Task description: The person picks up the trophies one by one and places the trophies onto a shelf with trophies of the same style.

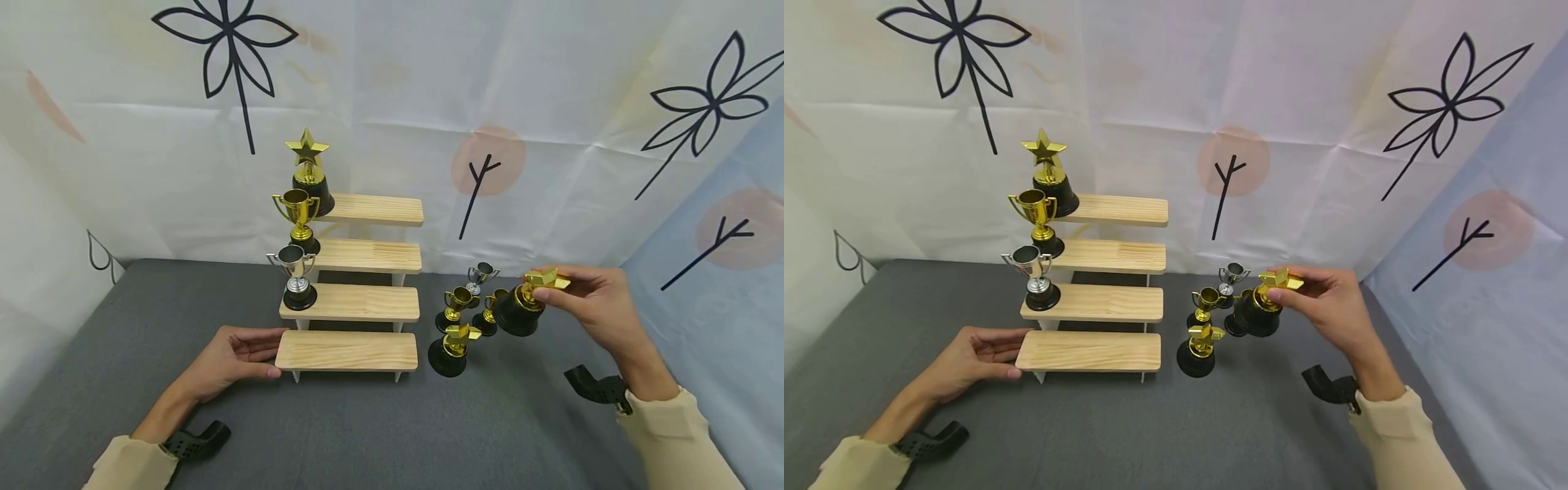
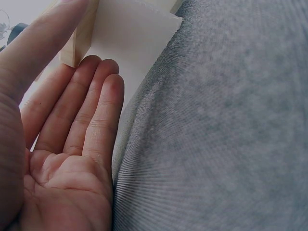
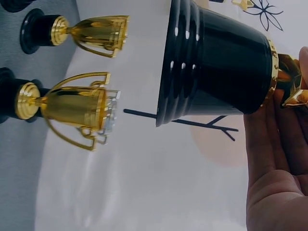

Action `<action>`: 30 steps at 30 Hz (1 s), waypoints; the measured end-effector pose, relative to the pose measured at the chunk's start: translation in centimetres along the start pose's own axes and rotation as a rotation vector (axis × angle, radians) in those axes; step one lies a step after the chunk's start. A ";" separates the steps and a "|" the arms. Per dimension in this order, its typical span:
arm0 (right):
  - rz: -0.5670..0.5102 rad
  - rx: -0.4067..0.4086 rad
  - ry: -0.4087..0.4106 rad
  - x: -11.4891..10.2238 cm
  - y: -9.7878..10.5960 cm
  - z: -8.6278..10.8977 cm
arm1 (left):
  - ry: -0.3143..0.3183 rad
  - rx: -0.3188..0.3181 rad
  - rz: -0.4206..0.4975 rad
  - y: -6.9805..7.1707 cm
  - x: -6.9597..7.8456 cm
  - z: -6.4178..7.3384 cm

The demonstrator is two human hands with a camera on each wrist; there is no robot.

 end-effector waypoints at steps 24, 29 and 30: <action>0.161 0.044 -0.054 -2.1 -2.7 -5.4 | 0.014 0.017 -0.023 0.0 0.0 0.1; 0.082 0.040 -0.057 -2.1 -3.2 -6.3 | 0.029 0.024 -0.046 0.0 0.0 0.0; 0.065 0.041 -0.058 -2.2 -3.2 -6.4 | 0.029 0.024 -0.046 0.0 0.0 0.0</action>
Point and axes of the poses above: each hand's wrist, its own z-axis away from the middle knuckle, its own y-axis out of the back of the hand, x = y × z, the point moved 3 cm from there along -z, towards the middle knuckle, and after that the axes turned 9 degrees about x, right-handed, at the moved point
